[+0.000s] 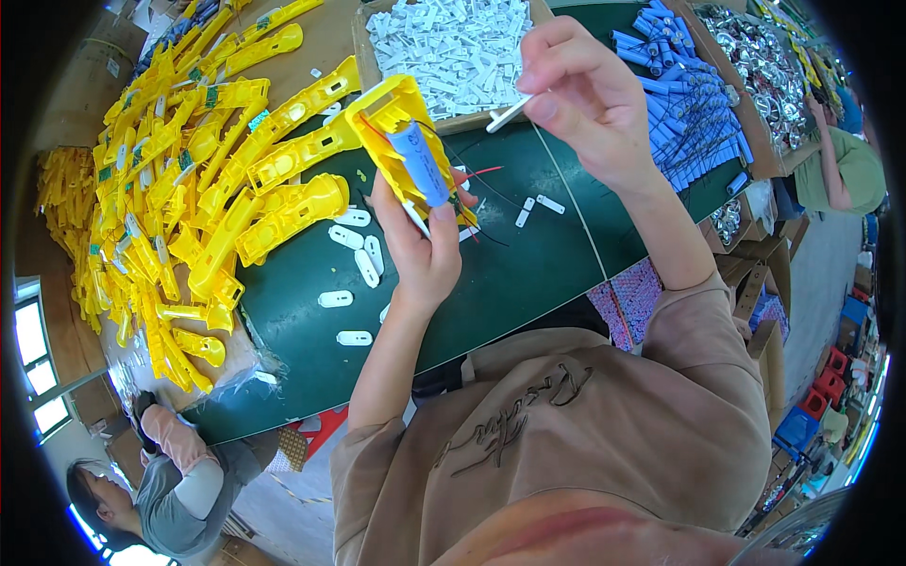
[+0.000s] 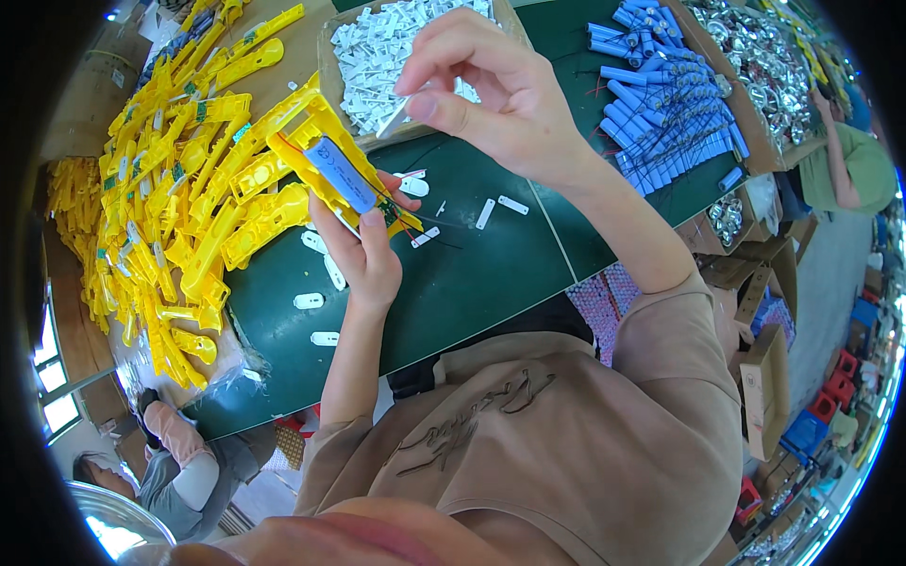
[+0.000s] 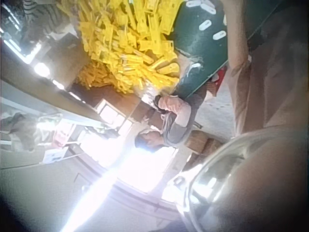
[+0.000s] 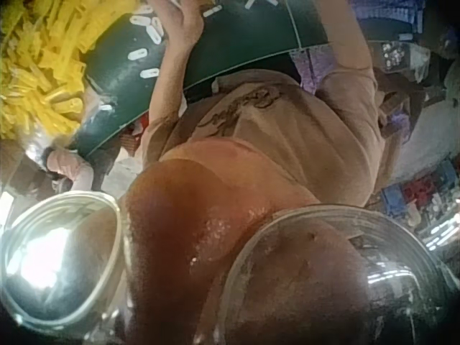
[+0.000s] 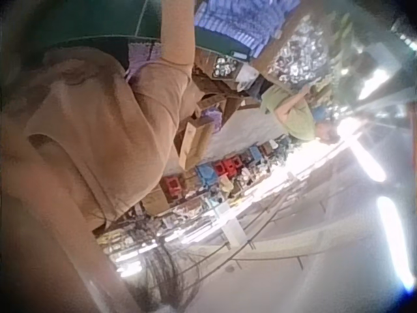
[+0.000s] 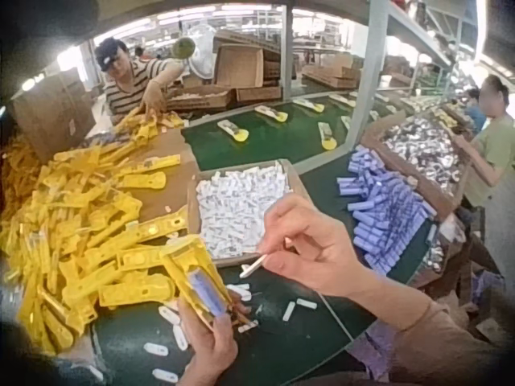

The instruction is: The person assembles electronic components by hand, inserting batteries, circuit boards, and electronic wiring into yellow plastic housings.

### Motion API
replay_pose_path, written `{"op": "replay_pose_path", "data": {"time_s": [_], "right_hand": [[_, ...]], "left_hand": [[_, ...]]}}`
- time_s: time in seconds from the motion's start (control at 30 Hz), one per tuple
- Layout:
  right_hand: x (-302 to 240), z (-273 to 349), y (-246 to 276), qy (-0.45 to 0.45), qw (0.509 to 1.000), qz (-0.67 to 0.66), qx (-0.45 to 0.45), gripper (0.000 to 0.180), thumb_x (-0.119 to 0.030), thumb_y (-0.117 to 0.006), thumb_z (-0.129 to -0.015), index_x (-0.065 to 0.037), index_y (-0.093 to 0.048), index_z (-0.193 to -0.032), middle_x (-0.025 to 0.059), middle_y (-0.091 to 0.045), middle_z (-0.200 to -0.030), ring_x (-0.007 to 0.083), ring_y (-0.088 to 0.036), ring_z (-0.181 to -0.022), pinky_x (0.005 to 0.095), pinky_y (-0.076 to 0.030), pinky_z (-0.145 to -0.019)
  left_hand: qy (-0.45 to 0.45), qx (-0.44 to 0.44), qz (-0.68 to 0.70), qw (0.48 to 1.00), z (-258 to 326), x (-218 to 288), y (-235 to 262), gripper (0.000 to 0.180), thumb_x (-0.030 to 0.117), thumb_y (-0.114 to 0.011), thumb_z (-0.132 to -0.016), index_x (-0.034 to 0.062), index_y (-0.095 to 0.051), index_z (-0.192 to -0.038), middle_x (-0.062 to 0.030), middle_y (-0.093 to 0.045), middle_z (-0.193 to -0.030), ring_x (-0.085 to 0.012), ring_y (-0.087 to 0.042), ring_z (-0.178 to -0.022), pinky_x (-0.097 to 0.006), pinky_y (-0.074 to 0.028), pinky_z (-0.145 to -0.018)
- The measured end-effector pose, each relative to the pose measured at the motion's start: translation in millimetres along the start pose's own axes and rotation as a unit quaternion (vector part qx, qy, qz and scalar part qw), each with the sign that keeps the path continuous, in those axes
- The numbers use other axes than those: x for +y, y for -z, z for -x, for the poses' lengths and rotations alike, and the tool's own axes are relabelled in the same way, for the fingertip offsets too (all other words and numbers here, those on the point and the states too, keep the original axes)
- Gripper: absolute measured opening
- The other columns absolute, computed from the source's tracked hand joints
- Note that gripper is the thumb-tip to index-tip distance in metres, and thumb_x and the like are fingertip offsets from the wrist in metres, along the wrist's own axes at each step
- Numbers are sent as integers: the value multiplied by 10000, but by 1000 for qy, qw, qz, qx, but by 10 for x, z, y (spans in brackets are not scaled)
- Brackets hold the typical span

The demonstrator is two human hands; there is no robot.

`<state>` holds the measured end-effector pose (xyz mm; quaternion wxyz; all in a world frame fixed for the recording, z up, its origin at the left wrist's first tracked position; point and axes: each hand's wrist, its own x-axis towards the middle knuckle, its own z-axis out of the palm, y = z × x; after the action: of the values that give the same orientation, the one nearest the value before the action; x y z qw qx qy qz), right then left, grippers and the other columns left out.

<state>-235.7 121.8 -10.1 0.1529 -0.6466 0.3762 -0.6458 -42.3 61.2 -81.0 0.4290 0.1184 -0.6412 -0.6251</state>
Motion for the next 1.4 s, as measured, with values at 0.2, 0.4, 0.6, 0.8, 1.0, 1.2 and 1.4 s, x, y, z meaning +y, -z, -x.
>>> {"op": "replay_pose_path", "data": {"time_s": [0.2,0.4,0.6,0.8,1.0,1.2,1.4], "right_hand": [[-83,92,-132,-118,975,-180,59,201,-81,-543,-904,1,-521,-1086,116,-588,-903,149,-570,-733,261,-481,-647],[-102,121,-244,-169,961,-205,77,208,-109,-512,-930,-11,-565,-1106,95,-631,-887,128,-617,-728,262,-521,-710],[3,135,-251,-151,971,-181,40,198,-104,-544,-913,-13,-562,-1087,65,-611,-905,94,-586,-730,234,-509,-727],[46,13,-254,-158,986,57,15,202,-82,-565,-901,-14,-531,-1088,41,-583,-872,44,-528,-710,177,-431,-632],[172,-101,-53,-194,946,247,-85,195,-125,-541,-922,-42,-552,-1098,23,-594,-838,95,-564,-702,229,-484,-672],[508,67,118,-205,944,188,-176,324,-208,-491,-953,-50,-495,-1236,70,-607,-995,90,-568,-908,229,-460,-749],[351,439,-119,-293,951,-84,-56,438,-203,-487,-956,-66,-374,-1356,73,-516,-1219,152,-516,-1084,282,-433,-914]], "left_hand": [[-6,-22,-9,1000,29,11,-20,517,5,-419,-885,10,-184,-1345,-182,-518,-1075,-173,-570,-844,-320,-503,-765],[-15,-14,-18,1000,38,30,-44,516,9,-435,-887,9,-197,-1345,-177,-527,-1070,-166,-573,-837,-299,-497,-748],[-23,-24,-39,999,25,-1,-19,523,-1,-444,-882,10,-205,-1347,-173,-528,-1065,-165,-576,-845,-285,-496,-719],[64,-61,-21,996,29,47,-40,577,-23,-436,-877,26,-187,-1395,-142,-536,-1058,-143,-577,-814,-282,-496,-707],[196,-86,8,977,-29,118,-44,531,-13,-377,-900,43,-192,-1395,-120,-538,-1008,-134,-562,-797,-280,-496,-693],[287,-127,74,946,-74,101,-33,496,45,-372,-923,57,-206,-1390,-117,-538,-988,-134,-556,-780,-288,-505,-686],[309,-101,116,939,-38,66,-81,461,64,-369,-935,56,-226,-1373,-117,-539,-973,-138,-563,-778,-292,-515,-674]]}}
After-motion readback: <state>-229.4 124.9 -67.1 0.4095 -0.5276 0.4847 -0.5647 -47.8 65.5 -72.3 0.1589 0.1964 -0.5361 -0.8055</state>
